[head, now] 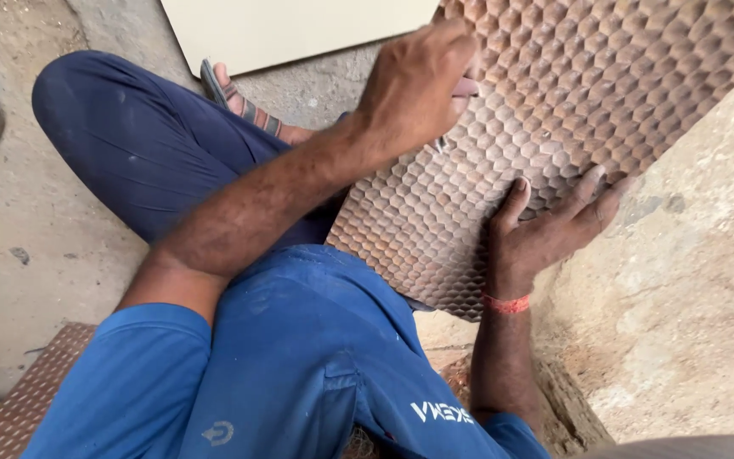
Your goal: The person sits on the floor with a carved wooden panel on their lap and rubs a small abrasive block over its textured surface, working across different areas. They lift and reposition the panel and continue rubbing the surface with the block.
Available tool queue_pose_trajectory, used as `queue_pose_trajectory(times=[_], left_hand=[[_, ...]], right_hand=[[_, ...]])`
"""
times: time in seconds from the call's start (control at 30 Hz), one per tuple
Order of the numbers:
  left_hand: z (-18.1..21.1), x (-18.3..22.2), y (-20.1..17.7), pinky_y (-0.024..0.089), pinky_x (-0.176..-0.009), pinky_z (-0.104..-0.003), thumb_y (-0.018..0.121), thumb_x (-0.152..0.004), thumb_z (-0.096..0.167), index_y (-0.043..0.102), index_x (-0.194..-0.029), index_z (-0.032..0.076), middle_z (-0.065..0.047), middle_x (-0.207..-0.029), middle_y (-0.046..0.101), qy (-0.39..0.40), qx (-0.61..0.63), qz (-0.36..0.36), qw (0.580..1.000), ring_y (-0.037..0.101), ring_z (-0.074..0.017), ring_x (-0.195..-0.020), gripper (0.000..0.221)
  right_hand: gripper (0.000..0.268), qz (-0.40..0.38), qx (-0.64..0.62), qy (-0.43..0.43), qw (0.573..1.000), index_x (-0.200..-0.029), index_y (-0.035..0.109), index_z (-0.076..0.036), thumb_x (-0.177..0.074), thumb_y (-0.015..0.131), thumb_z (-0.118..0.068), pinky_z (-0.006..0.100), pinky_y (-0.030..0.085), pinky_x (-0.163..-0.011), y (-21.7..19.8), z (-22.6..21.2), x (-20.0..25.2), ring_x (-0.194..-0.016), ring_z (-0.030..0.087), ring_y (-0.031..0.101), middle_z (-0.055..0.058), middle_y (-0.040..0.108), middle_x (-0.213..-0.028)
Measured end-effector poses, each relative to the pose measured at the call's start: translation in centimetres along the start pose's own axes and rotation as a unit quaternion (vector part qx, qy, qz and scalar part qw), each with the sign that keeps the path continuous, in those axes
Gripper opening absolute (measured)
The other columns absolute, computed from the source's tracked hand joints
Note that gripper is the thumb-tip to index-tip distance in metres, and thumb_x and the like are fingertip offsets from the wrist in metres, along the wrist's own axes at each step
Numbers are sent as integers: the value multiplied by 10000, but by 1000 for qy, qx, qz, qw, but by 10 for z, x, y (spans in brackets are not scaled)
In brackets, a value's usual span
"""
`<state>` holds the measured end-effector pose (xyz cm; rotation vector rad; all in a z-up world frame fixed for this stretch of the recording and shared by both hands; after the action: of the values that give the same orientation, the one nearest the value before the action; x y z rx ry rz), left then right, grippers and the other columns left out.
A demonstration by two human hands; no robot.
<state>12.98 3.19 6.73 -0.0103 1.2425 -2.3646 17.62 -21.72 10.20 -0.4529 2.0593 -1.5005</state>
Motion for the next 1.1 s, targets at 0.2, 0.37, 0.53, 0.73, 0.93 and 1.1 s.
queue_pose_trajectory(times=[0.2, 0.37, 0.53, 0.73, 0.93, 1.1], left_hand=[[0, -3, -10, 563, -621, -339, 908, -787, 171, 670, -898, 32, -70, -865, 636, -8, 36, -2, 999, 635, -157, -735, 297], [-2, -10, -12, 568, -697, -422, 842, -795, 154, 683, -949, 16, -132, -955, 675, -28, 31, 2, 999, 674, -271, -825, 261], [10, -11, -36, 551, -838, -503, 735, -879, 155, 707, -942, 35, -168, -1035, 684, -49, 44, -7, 998, 680, -368, -968, 138], [13, -9, -33, 560, -783, -463, 800, -817, 188, 679, -861, 36, -130, -947, 679, -57, 20, -52, 997, 685, -328, -911, 199], [1, -9, -5, 586, -744, -394, 793, -842, 183, 669, -899, 71, -81, -942, 674, -86, -3, -126, 988, 690, -229, -837, 177], [17, -6, -23, 583, -718, -370, 813, -836, 178, 679, -878, 72, -62, -913, 676, -65, -8, -60, 996, 667, -174, -804, 176]], right_hand=[[764, 19, -4, -7, 1000, -1677, 266, -65, -1133, 615, -472, 593, 264, -1339, -1, 2, -3, -1611, 477, 267, 302, 198, -1714], [787, 19, -21, -5, 1000, -1678, 271, -51, -1120, 691, -412, 586, 244, -1349, -9, -9, -5, -1613, 491, 260, 315, 202, -1720], [799, 82, -31, -16, 996, -1590, 347, -16, -984, 753, -341, 595, 260, -1272, -14, -13, -11, -1540, 509, 289, 344, 272, -1662], [775, 93, -6, 10, 996, -1502, 417, 11, -899, 749, -346, 601, 281, -1209, -13, -14, -3, -1458, 525, 328, 340, 316, -1608], [774, 67, -1, 30, 997, -1486, 429, 13, -877, 735, -352, 601, 274, -1173, -11, -12, -2, -1437, 512, 314, 328, 309, -1592], [760, 80, 2, 31, 996, -1490, 425, 6, -887, 723, -350, 602, 269, -1191, -8, -9, -2, -1451, 492, 313, 301, 304, -1606]])
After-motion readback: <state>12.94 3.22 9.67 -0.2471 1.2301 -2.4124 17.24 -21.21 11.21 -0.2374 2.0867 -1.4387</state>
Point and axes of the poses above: each hand's wrist, its own x-axis away from the middle knuckle, its own y-axis out of the palm, z = x × y, the point moved 6 cm from there along -x, towards the middle knuckle
